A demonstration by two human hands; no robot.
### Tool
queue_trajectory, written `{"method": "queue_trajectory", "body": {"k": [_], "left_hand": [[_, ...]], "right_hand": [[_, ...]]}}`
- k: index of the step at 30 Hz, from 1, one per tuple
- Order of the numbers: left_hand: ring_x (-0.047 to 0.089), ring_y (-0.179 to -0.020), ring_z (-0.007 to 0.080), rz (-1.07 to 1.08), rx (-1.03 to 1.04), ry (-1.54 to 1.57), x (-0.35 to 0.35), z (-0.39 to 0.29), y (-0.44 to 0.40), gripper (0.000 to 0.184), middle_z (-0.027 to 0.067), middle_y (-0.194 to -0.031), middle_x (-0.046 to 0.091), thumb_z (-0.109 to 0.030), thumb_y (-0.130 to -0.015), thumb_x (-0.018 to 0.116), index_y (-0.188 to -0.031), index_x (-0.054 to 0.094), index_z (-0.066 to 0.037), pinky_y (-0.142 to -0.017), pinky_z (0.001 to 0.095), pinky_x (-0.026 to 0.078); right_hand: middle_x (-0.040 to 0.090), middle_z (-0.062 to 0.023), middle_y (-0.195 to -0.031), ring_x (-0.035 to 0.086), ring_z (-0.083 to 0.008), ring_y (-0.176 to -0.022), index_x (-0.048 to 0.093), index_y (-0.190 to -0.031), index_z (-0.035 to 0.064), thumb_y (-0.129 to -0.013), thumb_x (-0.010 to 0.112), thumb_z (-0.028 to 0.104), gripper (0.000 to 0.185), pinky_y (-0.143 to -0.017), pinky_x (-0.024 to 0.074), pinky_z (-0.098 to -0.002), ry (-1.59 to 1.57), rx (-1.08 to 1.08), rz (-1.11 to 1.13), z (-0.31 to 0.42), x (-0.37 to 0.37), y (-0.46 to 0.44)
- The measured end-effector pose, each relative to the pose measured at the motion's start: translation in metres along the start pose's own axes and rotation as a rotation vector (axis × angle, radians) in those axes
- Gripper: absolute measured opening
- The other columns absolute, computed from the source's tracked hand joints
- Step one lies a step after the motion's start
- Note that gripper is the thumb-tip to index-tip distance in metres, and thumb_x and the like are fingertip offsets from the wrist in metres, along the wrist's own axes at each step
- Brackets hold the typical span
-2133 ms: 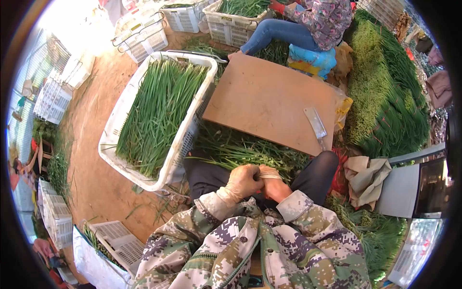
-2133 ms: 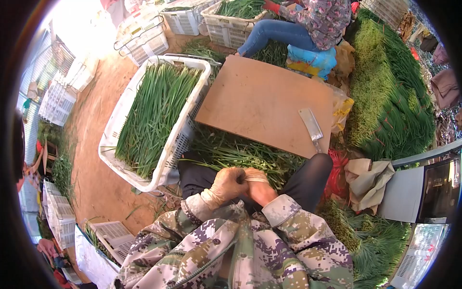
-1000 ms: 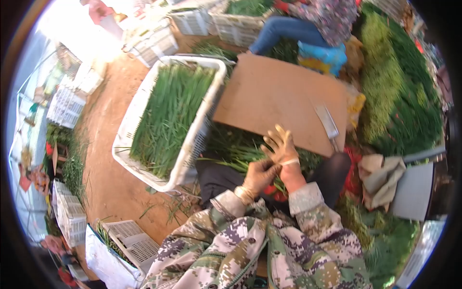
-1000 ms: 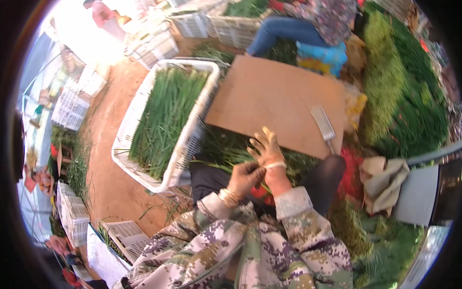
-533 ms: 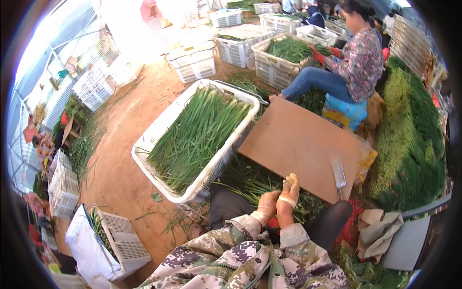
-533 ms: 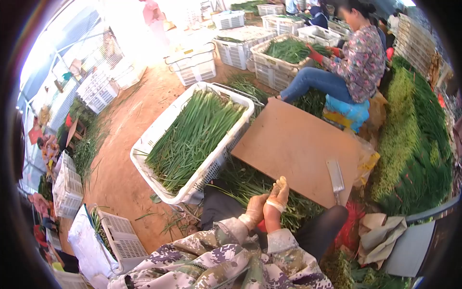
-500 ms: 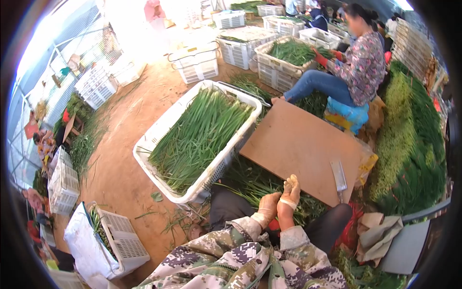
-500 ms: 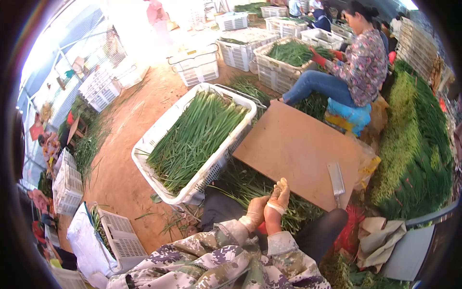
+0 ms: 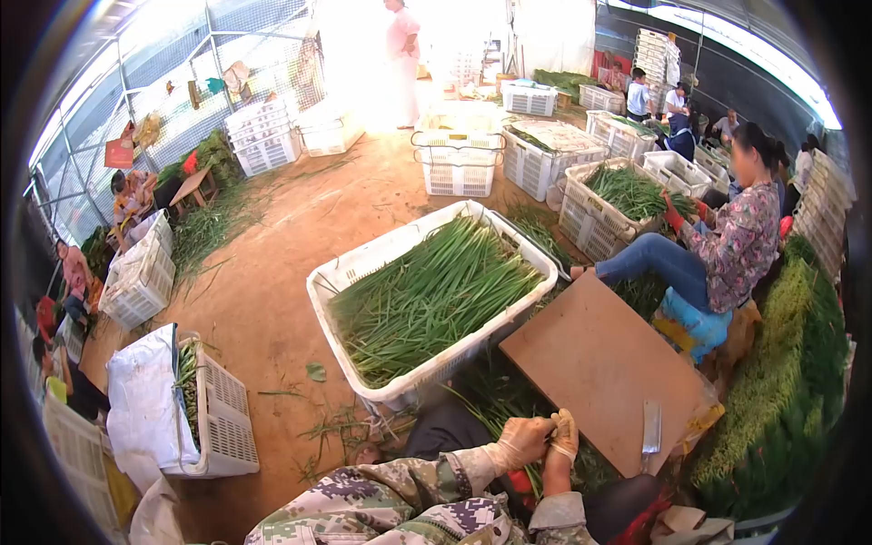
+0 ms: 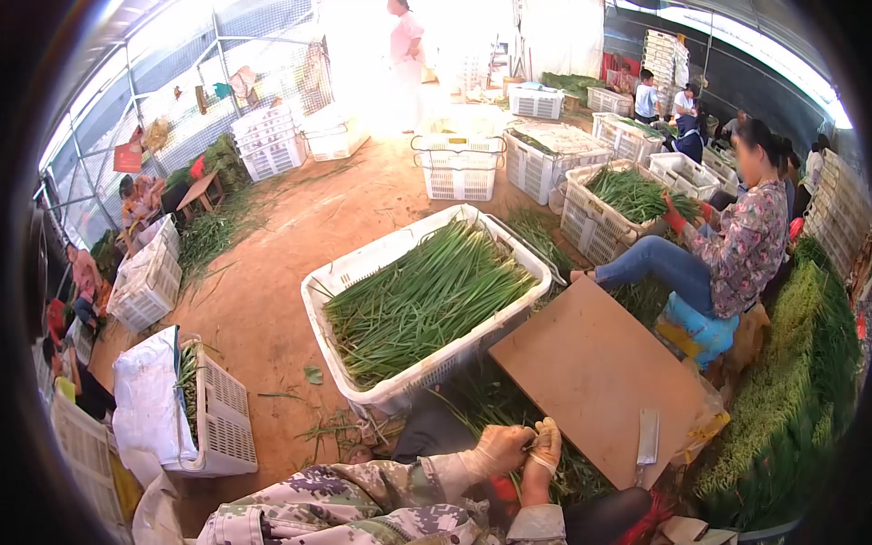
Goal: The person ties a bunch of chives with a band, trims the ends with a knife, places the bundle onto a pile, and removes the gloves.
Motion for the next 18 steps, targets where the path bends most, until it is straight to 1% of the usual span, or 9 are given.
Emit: {"method": "queue_trajectory", "body": {"k": [3,6,9,10,11,12,16,17,18], "left_hand": [[0.068,-0.071,0.0316,-0.022,0.014,0.103,-0.009,0.006,-0.016,0.017,0.0114,-0.077,0.068,-0.022,-0.075,0.069,-0.086,0.066,-0.010,-0.063,0.0430,0.054],[0.067,-0.074,0.0339,0.018,-0.099,0.201,-0.016,0.006,-0.017,0.016,0.0139,-0.076,0.068,-0.023,-0.073,0.070,-0.082,0.068,-0.010,-0.067,0.0429,0.053],[0.067,-0.073,0.0353,-0.012,-0.133,0.251,-0.020,0.010,-0.022,0.016,0.0157,-0.075,0.067,-0.023,-0.073,0.070,-0.080,0.069,-0.009,-0.066,0.0429,0.052],[0.066,-0.073,0.0359,-0.049,-0.129,0.283,-0.019,0.009,-0.019,0.016,0.0165,-0.074,0.066,-0.022,-0.073,0.070,-0.080,0.068,-0.008,-0.065,0.0427,0.052],[0.065,-0.072,0.0365,-0.068,-0.127,0.320,-0.014,0.007,-0.012,0.016,0.0173,-0.074,0.065,-0.021,-0.073,0.070,-0.080,0.068,-0.007,-0.065,0.0425,0.052],[0.065,-0.070,0.0376,-0.049,-0.085,0.292,-0.017,0.005,-0.015,0.017,0.0182,-0.074,0.065,-0.020,-0.072,0.071,-0.083,0.068,-0.007,-0.064,0.0422,0.051],[0.065,-0.072,0.0200,0.213,0.117,0.486,-0.062,0.007,-0.020,0.020,0.0093,-0.079,0.068,-0.019,-0.081,0.073,-0.093,0.070,-0.002,-0.066,0.0326,0.053],[0.065,-0.073,0.0156,0.271,0.074,0.631,-0.073,0.008,-0.021,0.021,0.0071,-0.080,0.068,-0.019,-0.084,0.073,-0.095,0.070,-0.001,-0.067,0.0302,0.053],[0.063,-0.071,0.0136,0.310,-0.106,0.815,-0.077,0.012,-0.020,0.025,0.0049,-0.080,0.066,-0.023,-0.087,0.072,-0.096,0.070,0.000,-0.065,0.0278,0.052]], "right_hand": [[0.056,-0.0086,-0.127,0.056,-0.0179,-0.112,0.050,-0.133,0.0008,-0.103,0.050,0.017,0.034,-0.098,0.0475,-0.0335,-0.139,0.008,0.148,0.008,0.007,-0.005],[0.057,-0.0112,-0.129,0.057,-0.0216,-0.115,0.049,-0.134,-0.0010,-0.105,0.046,0.016,0.034,-0.103,0.0450,-0.0357,0.116,-0.207,0.053,0.006,0.014,0.004],[0.057,-0.0116,-0.128,0.057,-0.0217,-0.114,0.049,-0.133,-0.0015,-0.104,0.047,0.015,0.034,-0.102,0.0460,-0.0356,0.022,-0.045,-0.049,0.008,0.018,0.017],[0.058,-0.0118,-0.127,0.057,-0.0212,-0.113,0.051,-0.132,-0.0019,-0.103,0.050,0.016,0.034,-0.100,0.0467,-0.0354,0.192,-0.021,-0.060,0.026,0.026,0.020],[0.058,-0.0114,-0.126,0.058,-0.0206,-0.111,0.052,-0.131,-0.0018,-0.103,0.051,0.016,0.033,-0.099,0.0474,-0.0347,0.258,-0.190,-0.041,0.013,0.017,0.010],[0.058,-0.0126,-0.129,0.057,-0.0206,-0.115,0.053,-0.131,-0.0020,-0.102,0.053,0.014,0.033,-0.100,0.0468,-0.0339,0.255,-0.143,-0.003,0.036,0.029,0.012],[0.047,-0.0149,-0.139,0.054,-0.0200,-0.117,0.032,-0.146,0.0001,-0.099,0.059,0.018,0.057,-0.099,0.0467,-0.0308,0.069,-0.089,0.156,0.081,0.036,0.015],[0.045,-0.0155,-0.141,0.054,-0.0198,-0.118,0.027,-0.150,0.0007,-0.098,0.060,0.019,0.064,-0.098,0.0467,-0.0300,0.029,-0.084,0.185,0.090,0.036,0.015],[0.045,-0.0145,-0.139,0.054,-0.0182,-0.116,0.026,-0.150,0.0014,-0.097,0.062,0.021,0.067,-0.097,0.0470,-0.0285,0.010,-0.131,0.226,0.096,0.036,0.013]]}}
Point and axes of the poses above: each hand's wrist, its own y-axis away from the middle knuckle, its own x-axis out of the palm, z = x × y, the point moved 2 cm from there along -y, towards the middle knuckle
